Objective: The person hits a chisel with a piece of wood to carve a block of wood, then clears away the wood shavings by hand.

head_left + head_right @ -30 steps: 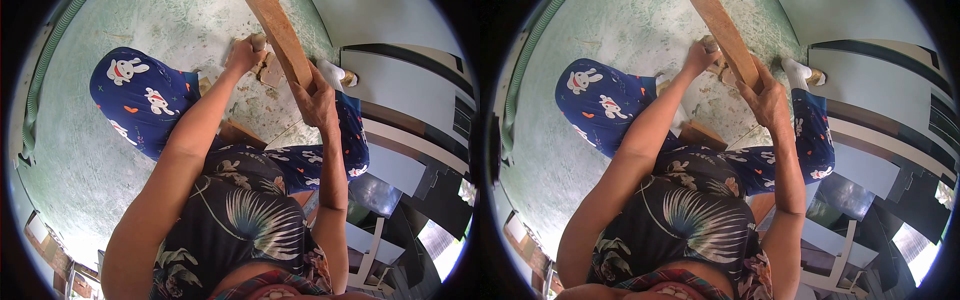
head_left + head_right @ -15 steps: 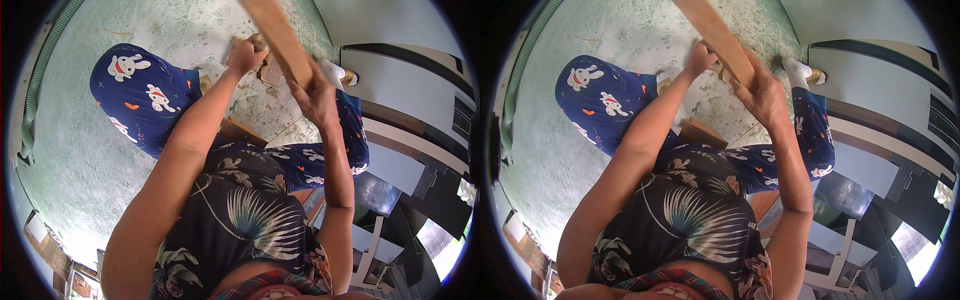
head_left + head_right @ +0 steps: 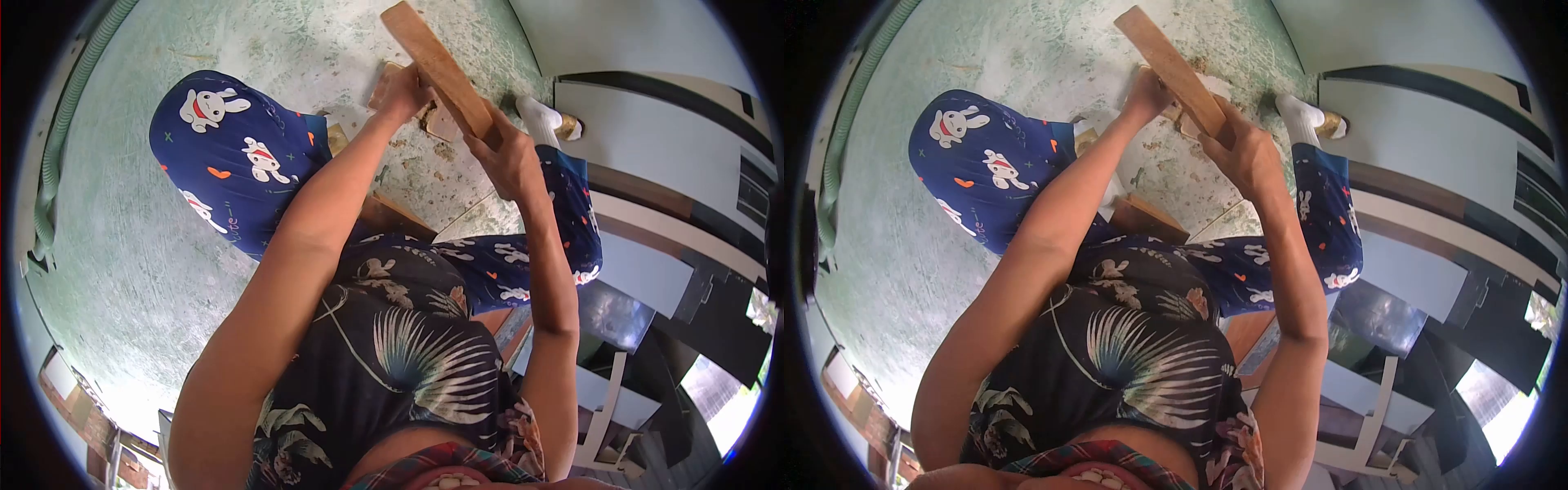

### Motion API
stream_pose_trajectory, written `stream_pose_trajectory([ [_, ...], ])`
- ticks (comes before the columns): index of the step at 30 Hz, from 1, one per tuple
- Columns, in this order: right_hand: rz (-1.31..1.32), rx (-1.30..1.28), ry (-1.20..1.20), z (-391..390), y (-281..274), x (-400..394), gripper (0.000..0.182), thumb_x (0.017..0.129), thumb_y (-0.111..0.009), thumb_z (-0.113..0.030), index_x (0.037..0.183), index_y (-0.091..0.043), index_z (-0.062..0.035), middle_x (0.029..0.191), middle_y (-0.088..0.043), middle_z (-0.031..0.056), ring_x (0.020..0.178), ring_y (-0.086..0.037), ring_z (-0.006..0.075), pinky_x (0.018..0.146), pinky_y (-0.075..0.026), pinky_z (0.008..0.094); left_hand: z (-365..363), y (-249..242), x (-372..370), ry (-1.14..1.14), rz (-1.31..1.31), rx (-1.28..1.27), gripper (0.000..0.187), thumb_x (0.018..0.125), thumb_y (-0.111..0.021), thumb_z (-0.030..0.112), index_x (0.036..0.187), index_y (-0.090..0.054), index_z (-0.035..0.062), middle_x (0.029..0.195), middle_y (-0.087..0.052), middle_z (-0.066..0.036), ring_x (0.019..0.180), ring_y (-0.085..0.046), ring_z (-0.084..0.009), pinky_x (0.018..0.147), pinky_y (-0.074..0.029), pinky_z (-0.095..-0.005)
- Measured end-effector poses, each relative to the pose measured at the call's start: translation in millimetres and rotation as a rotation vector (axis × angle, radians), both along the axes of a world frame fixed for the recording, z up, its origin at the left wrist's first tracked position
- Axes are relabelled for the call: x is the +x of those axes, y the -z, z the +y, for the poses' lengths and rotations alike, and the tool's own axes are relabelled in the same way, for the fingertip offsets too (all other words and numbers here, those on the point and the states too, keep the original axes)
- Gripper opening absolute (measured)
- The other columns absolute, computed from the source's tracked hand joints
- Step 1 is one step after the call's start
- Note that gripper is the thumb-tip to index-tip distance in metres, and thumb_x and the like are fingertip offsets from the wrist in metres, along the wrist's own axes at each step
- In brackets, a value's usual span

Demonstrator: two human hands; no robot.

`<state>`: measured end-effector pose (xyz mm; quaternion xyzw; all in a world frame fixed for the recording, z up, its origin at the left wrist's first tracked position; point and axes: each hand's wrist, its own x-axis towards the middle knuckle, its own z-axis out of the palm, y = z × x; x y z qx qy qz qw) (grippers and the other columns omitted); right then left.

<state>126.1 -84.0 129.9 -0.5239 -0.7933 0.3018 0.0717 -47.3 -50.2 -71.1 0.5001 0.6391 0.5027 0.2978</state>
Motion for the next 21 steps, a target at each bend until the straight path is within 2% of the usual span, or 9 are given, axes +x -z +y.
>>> stream_pose_trajectory([
  [4, 0.219, 0.008, 0.040, -10.1, -11.1, 0.5, 0.062, 0.080, -0.070, -0.020, 0.135, -0.046, -0.0064, 0.103, -0.067, 0.0200, 0.095, -0.067, 0.0243, 0.086, -0.051, 0.0341, -1.6, 6.9, -10.4, 0.140, -0.079, -0.152, 0.031, 0.073, -0.072, 0.023, 0.089, -0.064, -0.0015, 0.067, -0.066, -0.017, 0.065, -0.066, -0.0270, 0.061, -0.050, -0.0376],
  [6, 0.414, 0.008, 0.046, -11.4, 12.3, 10.9, 0.063, 0.080, -0.069, -0.020, 0.137, -0.044, -0.0081, 0.103, -0.067, 0.0196, 0.095, -0.067, 0.0246, 0.086, -0.051, 0.0351, 0.6, 6.6, -6.5, 0.118, -0.082, -0.140, 0.023, 0.073, -0.068, 0.014, 0.091, -0.065, 0.0003, 0.069, -0.065, -0.011, 0.064, -0.062, -0.0169, 0.060, -0.048, -0.0321],
  [7, 0.231, -0.047, 0.073, -13.5, 4.2, 7.6, 0.062, 0.080, -0.069, -0.021, 0.137, -0.046, -0.0104, 0.102, -0.067, 0.0197, 0.095, -0.067, 0.0260, 0.086, -0.050, 0.0353, -0.2, 2.4, -6.5, 0.104, -0.080, -0.134, 0.020, 0.074, -0.066, 0.010, 0.092, -0.066, 0.0012, 0.071, -0.065, -0.008, 0.064, -0.060, -0.0119, 0.060, -0.047, -0.0294],
  [9, -0.046, -0.079, 0.005, -3.8, 11.0, 9.3, 0.061, 0.080, -0.070, -0.021, 0.136, -0.048, -0.0119, 0.100, -0.068, 0.0203, 0.094, -0.067, 0.0280, 0.085, -0.051, 0.0358, -6.7, -10.4, -1.2, 0.066, 0.032, -0.149, 0.027, 0.073, -0.067, 0.012, 0.097, -0.064, 0.0014, 0.081, -0.067, -0.012, 0.078, -0.065, -0.0198, 0.068, -0.048, -0.0335],
  [11, 0.011, 0.010, -0.027, -0.9, 7.7, 9.4, 0.060, 0.079, -0.070, -0.021, 0.135, -0.049, -0.0119, 0.099, -0.068, 0.0209, 0.094, -0.067, 0.0287, 0.084, -0.051, 0.0363, -13.6, -24.4, -2.8, 0.120, 0.132, -0.199, 0.034, 0.074, -0.068, 0.018, 0.103, -0.061, 0.0015, 0.095, -0.068, -0.014, 0.088, -0.065, -0.0253, 0.074, -0.049, -0.0348],
  [15, 0.217, 0.001, 0.051, -13.0, -18.4, 4.5, 0.061, 0.079, -0.070, -0.021, 0.135, -0.049, -0.0119, 0.100, -0.068, 0.0206, 0.094, -0.068, 0.0276, 0.083, -0.052, 0.0369, -12.3, -18.1, -5.4, 0.173, -0.082, -0.124, 0.030, 0.074, -0.072, 0.023, 0.092, -0.063, 0.0005, 0.073, -0.067, -0.011, 0.069, -0.064, -0.0226, 0.063, -0.048, -0.0355],
  [16, 0.250, 0.003, 0.068, -13.2, -21.9, 4.6, 0.061, 0.079, -0.071, -0.021, 0.135, -0.049, -0.0115, 0.101, -0.068, 0.0195, 0.095, -0.068, 0.0262, 0.084, -0.052, 0.0360, -3.1, -0.7, -3.9, 0.100, -0.122, -0.021, 0.027, 0.074, -0.073, 0.026, 0.075, -0.065, 0.0003, 0.060, -0.064, -0.011, 0.058, -0.062, -0.0224, 0.055, -0.046, -0.0370],
  [19, 0.278, 0.026, 0.084, -12.5, -22.3, 8.8, 0.061, 0.079, -0.071, -0.020, 0.135, -0.049, -0.0109, 0.103, -0.068, 0.0187, 0.095, -0.068, 0.0252, 0.084, -0.053, 0.0352, -0.5, -2.9, -10.0, 0.066, -0.065, -0.030, 0.030, 0.073, -0.073, 0.027, 0.063, -0.063, 0.0007, 0.055, -0.061, -0.011, 0.055, -0.062, -0.0245, 0.054, -0.047, -0.0381],
  [21, 0.252, 0.004, 0.099, -13.4, -20.4, 9.1, 0.061, 0.079, -0.071, -0.020, 0.135, -0.049, -0.0108, 0.104, -0.068, 0.0186, 0.095, -0.068, 0.0251, 0.084, -0.053, 0.0353, -1.4, -9.7, -13.6, 0.037, 0.019, -0.136, 0.030, 0.072, -0.074, 0.029, 0.073, -0.065, 0.0008, 0.064, -0.065, -0.015, 0.064, -0.066, -0.0271, 0.060, -0.049, -0.0390],
])
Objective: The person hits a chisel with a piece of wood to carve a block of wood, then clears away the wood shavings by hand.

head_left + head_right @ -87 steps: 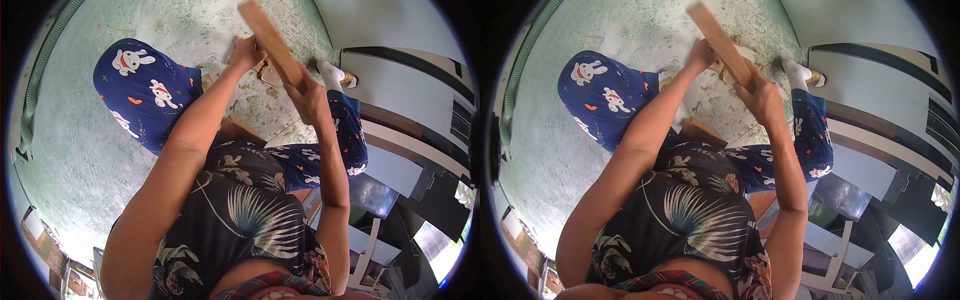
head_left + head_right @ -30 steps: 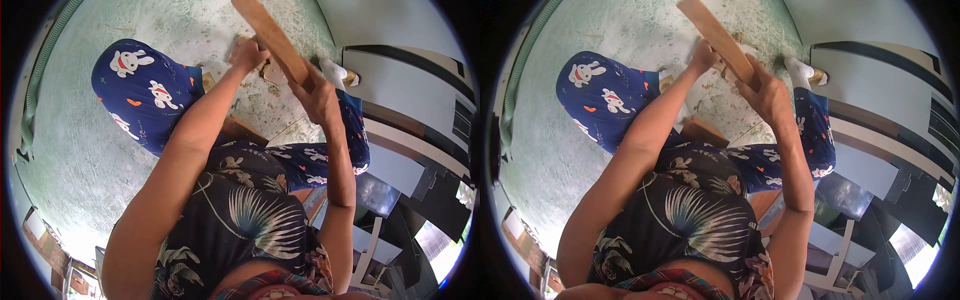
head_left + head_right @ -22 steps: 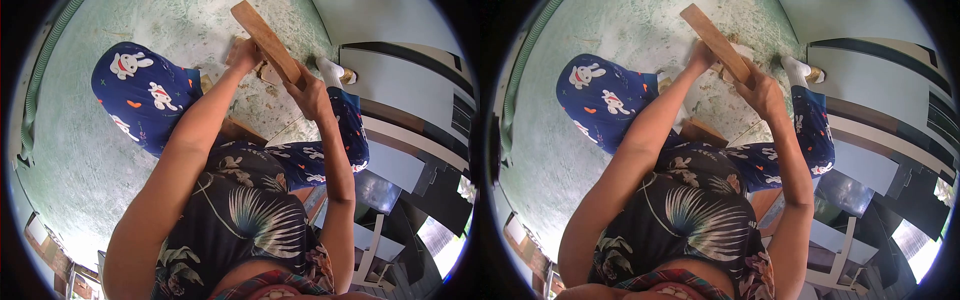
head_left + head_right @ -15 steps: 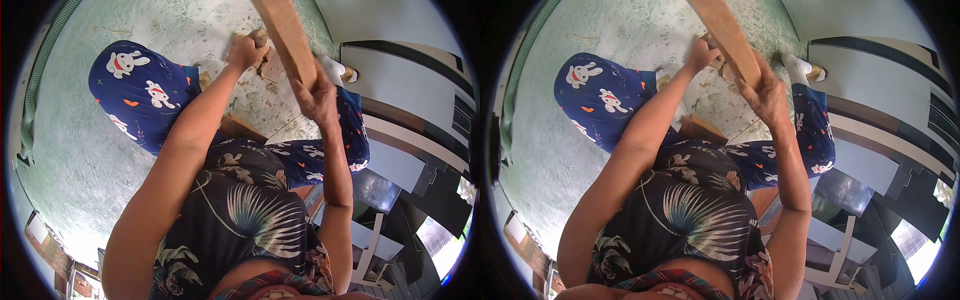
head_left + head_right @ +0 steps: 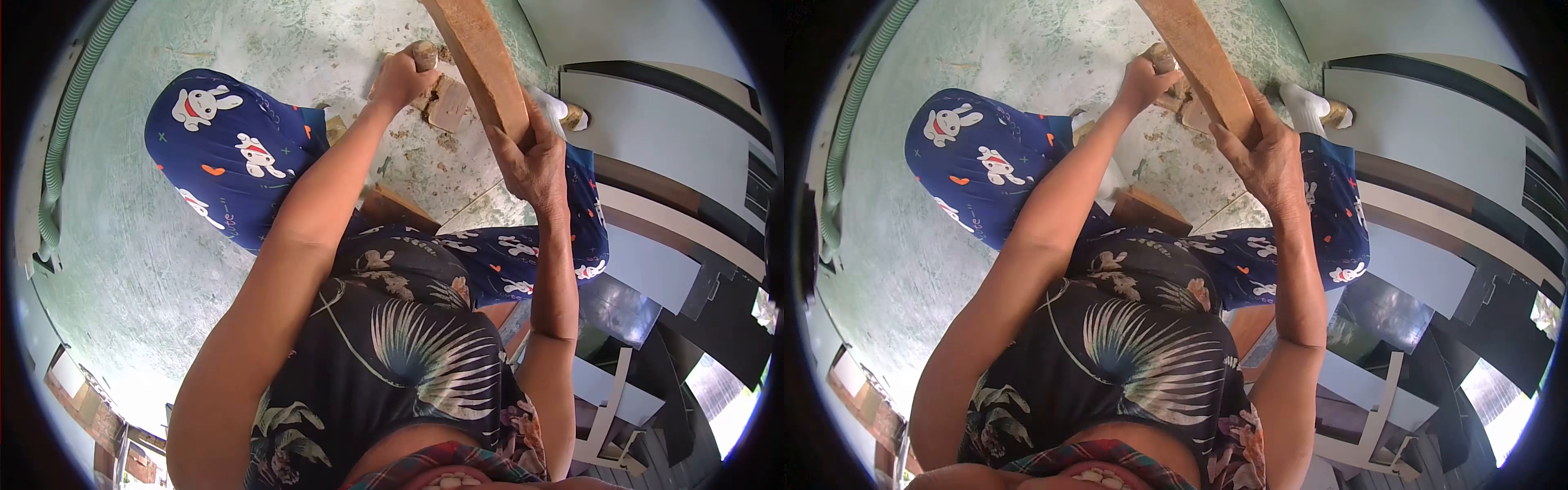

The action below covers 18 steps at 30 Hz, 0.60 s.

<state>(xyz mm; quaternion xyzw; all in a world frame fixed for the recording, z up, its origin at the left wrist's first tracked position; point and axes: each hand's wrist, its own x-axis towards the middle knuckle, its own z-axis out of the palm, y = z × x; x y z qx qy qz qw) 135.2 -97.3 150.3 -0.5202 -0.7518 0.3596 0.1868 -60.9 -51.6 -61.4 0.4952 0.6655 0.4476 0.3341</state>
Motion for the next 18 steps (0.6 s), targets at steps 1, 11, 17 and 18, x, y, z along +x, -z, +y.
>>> stream_pose_trajectory([
  [1, -0.014, -0.012, 0.007, -0.3, 1.2, 0.9, 0.061, 0.079, -0.072, -0.020, 0.134, -0.049, -0.0108, 0.104, -0.068, 0.0185, 0.096, -0.068, 0.0250, 0.084, -0.053, 0.0354, -2.5, -3.3, 1.3, -0.019, -0.020, 0.038, 0.030, 0.072, -0.074, 0.030, 0.075, -0.066, 0.0008, 0.067, -0.066, -0.016, 0.067, -0.066, -0.0278, 0.062, -0.050, -0.0393],
  [11, -0.038, -0.014, 0.003, -4.1, 3.8, 1.5, 0.060, 0.078, -0.072, -0.018, 0.134, -0.051, -0.0122, 0.105, -0.068, 0.0183, 0.097, -0.067, 0.0256, 0.085, -0.052, 0.0363, -4.6, 5.7, 3.8, -0.005, -0.066, 0.030, 0.032, 0.072, -0.073, 0.029, 0.076, -0.063, -0.0007, 0.068, -0.066, -0.015, 0.067, -0.066, -0.0253, 0.061, -0.049, -0.0393],
  [17, -0.003, 0.006, -0.002, -1.3, 4.7, 0.9, 0.061, 0.077, -0.073, -0.018, 0.134, -0.051, -0.0123, 0.104, -0.068, 0.0186, 0.097, -0.067, 0.0263, 0.085, -0.053, 0.0371, -9.1, 4.2, 5.8, 0.016, -0.063, 0.045, 0.030, 0.073, -0.074, 0.026, 0.067, -0.059, 0.0008, 0.062, -0.062, -0.011, 0.061, -0.062, -0.0213, 0.058, -0.047, -0.0380],
  [18, 0.006, 0.006, -0.004, -1.0, 0.7, -1.0, 0.061, 0.077, -0.073, -0.018, 0.134, -0.051, -0.0124, 0.104, -0.068, 0.0185, 0.097, -0.067, 0.0263, 0.084, -0.053, 0.0372, -8.8, 6.1, 6.6, 0.015, -0.078, 0.087, 0.030, 0.073, -0.074, 0.026, 0.067, -0.059, 0.0007, 0.061, -0.062, -0.011, 0.060, -0.061, -0.0211, 0.058, -0.046, -0.0379],
])
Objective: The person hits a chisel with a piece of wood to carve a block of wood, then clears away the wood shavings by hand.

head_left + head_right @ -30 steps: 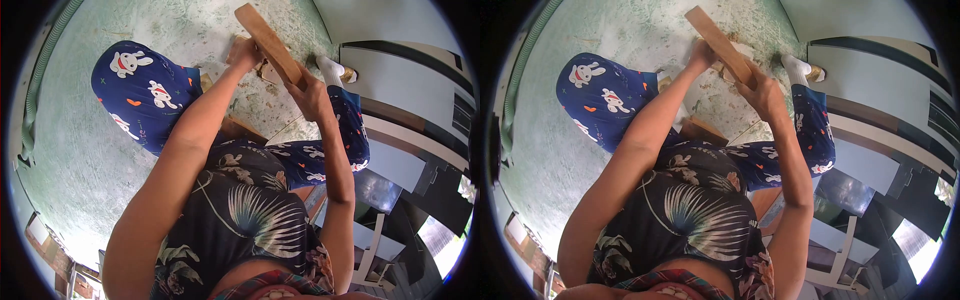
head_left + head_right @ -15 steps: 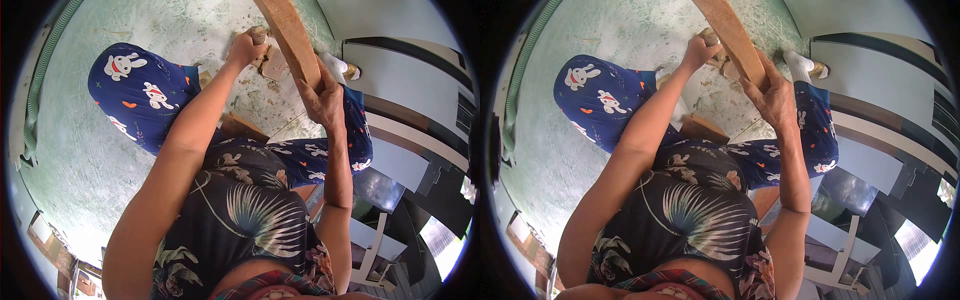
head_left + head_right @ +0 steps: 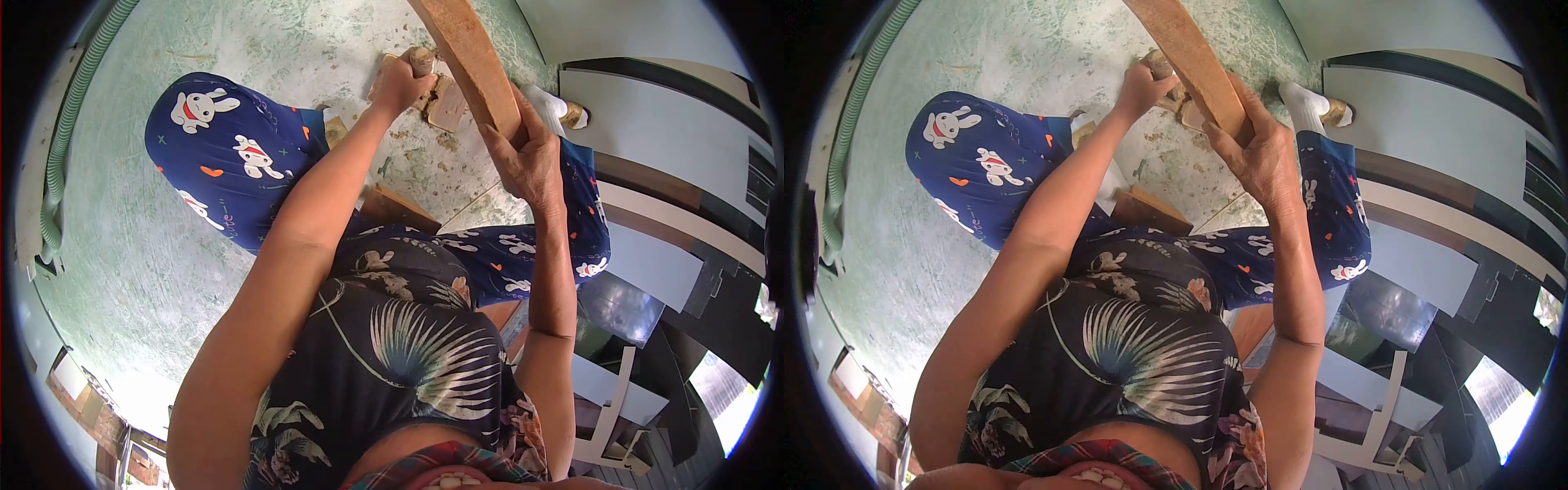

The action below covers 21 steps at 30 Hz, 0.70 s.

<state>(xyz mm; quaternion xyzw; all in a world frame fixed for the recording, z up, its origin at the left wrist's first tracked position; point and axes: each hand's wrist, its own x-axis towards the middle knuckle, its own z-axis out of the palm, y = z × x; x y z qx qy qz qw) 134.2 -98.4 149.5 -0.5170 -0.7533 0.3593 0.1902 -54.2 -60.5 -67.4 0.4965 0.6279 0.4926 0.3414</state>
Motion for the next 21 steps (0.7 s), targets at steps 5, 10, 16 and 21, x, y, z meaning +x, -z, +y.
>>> stream_pose_trajectory([
  [5, 0.144, 0.184, -0.058, -0.4, 0.5, -5.6, 0.061, 0.077, -0.072, -0.020, 0.134, -0.050, -0.0129, 0.102, -0.068, 0.0206, 0.093, -0.068, 0.0283, 0.083, -0.053, 0.0373, -2.0, -4.4, 3.8, -0.014, -0.058, 0.041, 0.027, 0.074, -0.073, 0.024, 0.070, -0.061, 0.0006, 0.063, -0.063, -0.011, 0.060, -0.060, -0.0217, 0.058, -0.046, -0.0380],
  [10, -0.331, -0.024, -0.137, 5.6, 22.6, 3.5, 0.062, 0.077, -0.072, -0.022, 0.134, -0.050, -0.0119, 0.098, -0.066, 0.0237, 0.093, -0.066, 0.0328, 0.083, -0.051, 0.0381, -2.3, -4.1, 14.3, -0.121, 0.109, 0.156, 0.023, 0.073, -0.070, 0.021, 0.082, -0.064, 0.0009, 0.070, -0.066, -0.012, 0.067, -0.064, -0.0231, 0.062, -0.049, -0.0373],
  [16, -0.051, 0.026, -0.078, -4.3, 1.3, 2.0, 0.064, 0.076, -0.073, -0.018, 0.135, -0.049, -0.0114, 0.098, -0.068, 0.0207, 0.089, -0.069, 0.0268, 0.082, -0.053, 0.0354, -2.7, -6.9, 8.5, 0.025, -0.009, 0.141, 0.026, 0.073, -0.070, 0.023, 0.086, -0.065, 0.0015, 0.071, -0.066, -0.014, 0.067, -0.065, -0.0232, 0.063, -0.050, -0.0370],
  [21, 0.033, -0.006, 0.014, -4.9, -6.4, 5.0, 0.062, 0.078, -0.072, -0.018, 0.135, -0.049, -0.0088, 0.101, -0.069, 0.0172, 0.090, -0.068, 0.0196, 0.081, -0.053, 0.0331, 0.7, -5.7, -0.2, 0.031, 0.088, -0.175, 0.028, 0.073, -0.072, 0.027, 0.085, -0.066, 0.0024, 0.075, -0.067, -0.014, 0.069, -0.065, -0.0262, 0.064, -0.050, -0.0382],
])
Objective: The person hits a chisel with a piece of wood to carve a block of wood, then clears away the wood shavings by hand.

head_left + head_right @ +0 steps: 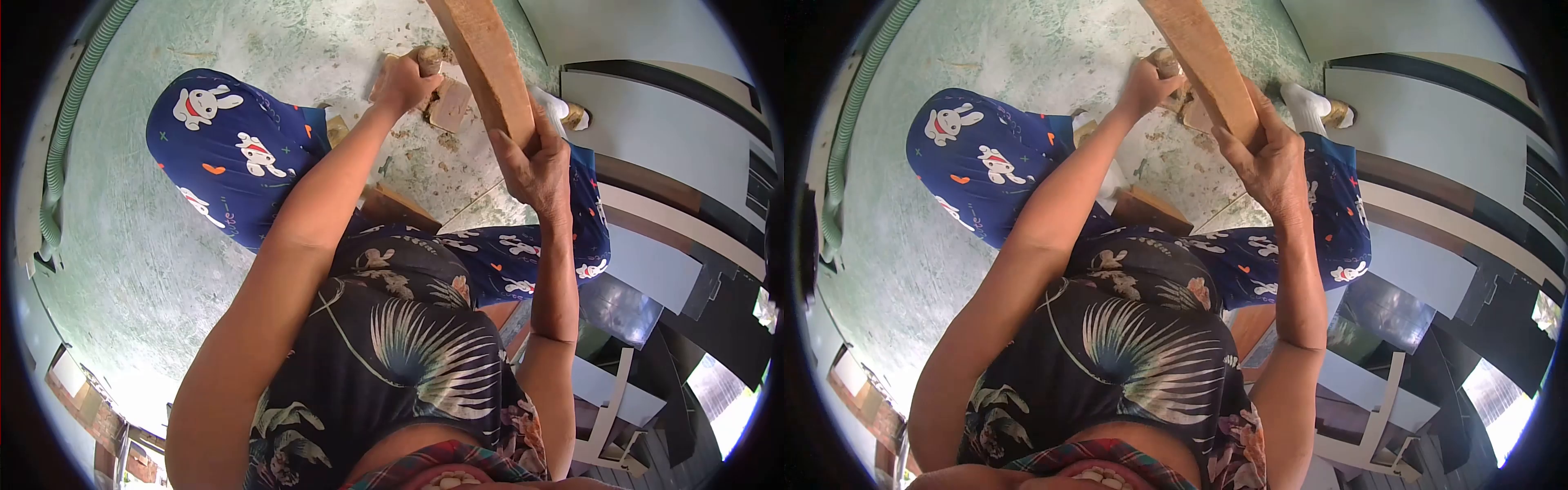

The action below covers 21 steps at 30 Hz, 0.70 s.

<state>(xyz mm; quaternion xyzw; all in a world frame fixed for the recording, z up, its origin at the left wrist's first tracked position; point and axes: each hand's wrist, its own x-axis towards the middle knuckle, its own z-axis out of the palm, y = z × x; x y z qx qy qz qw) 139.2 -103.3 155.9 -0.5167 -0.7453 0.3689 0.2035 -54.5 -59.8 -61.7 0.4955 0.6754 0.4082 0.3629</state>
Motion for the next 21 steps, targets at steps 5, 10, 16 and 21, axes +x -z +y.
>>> stream_pose_trajectory([
  [5, -0.029, -0.034, 0.003, 0.9, 4.3, 0.1, 0.061, 0.078, -0.072, -0.016, 0.134, -0.050, -0.0089, 0.104, -0.068, 0.0170, 0.094, -0.067, 0.0200, 0.083, -0.053, 0.0334, -6.1, -6.7, 3.0, -0.047, -0.101, 0.125, 0.027, 0.072, -0.073, 0.027, 0.078, -0.064, 0.0019, 0.068, -0.066, -0.012, 0.065, -0.064, -0.0239, 0.062, -0.049, -0.0377],
  [10, 0.057, 0.031, -0.033, -3.3, 0.2, -4.4, 0.062, 0.077, -0.072, -0.016, 0.134, -0.050, -0.0095, 0.106, -0.068, 0.0165, 0.099, -0.066, 0.0224, 0.086, -0.052, 0.0352, -7.0, -6.5, 0.2, 0.001, -0.142, 0.134, 0.025, 0.073, -0.072, 0.024, 0.079, -0.062, 0.0014, 0.065, -0.064, -0.010, 0.063, -0.061, -0.0204, 0.061, -0.047, -0.0369],
  [16, -0.266, -0.036, -0.136, 6.0, 42.2, 2.9, 0.063, 0.077, -0.072, -0.018, 0.135, -0.048, -0.0108, 0.101, -0.067, 0.0212, 0.093, -0.067, 0.0308, 0.083, -0.051, 0.0381, 3.5, 8.2, 9.5, -0.104, 0.097, 0.279, 0.028, 0.073, -0.070, 0.019, 0.093, -0.063, 0.0012, 0.067, -0.065, -0.012, 0.065, -0.065, -0.0232, 0.060, -0.049, -0.0367],
  [21, -0.028, -0.025, -0.061, -1.3, 24.0, -6.5, 0.062, 0.077, -0.072, -0.016, 0.134, -0.050, -0.0111, 0.101, -0.068, 0.0186, 0.094, -0.067, 0.0241, 0.082, -0.052, 0.0352, 0.0, 9.8, -0.6, 0.037, -0.100, 0.077, 0.031, 0.072, -0.069, 0.019, 0.097, -0.064, 0.0012, 0.073, -0.068, -0.014, 0.069, -0.067, -0.0236, 0.065, -0.051, -0.0358],
])
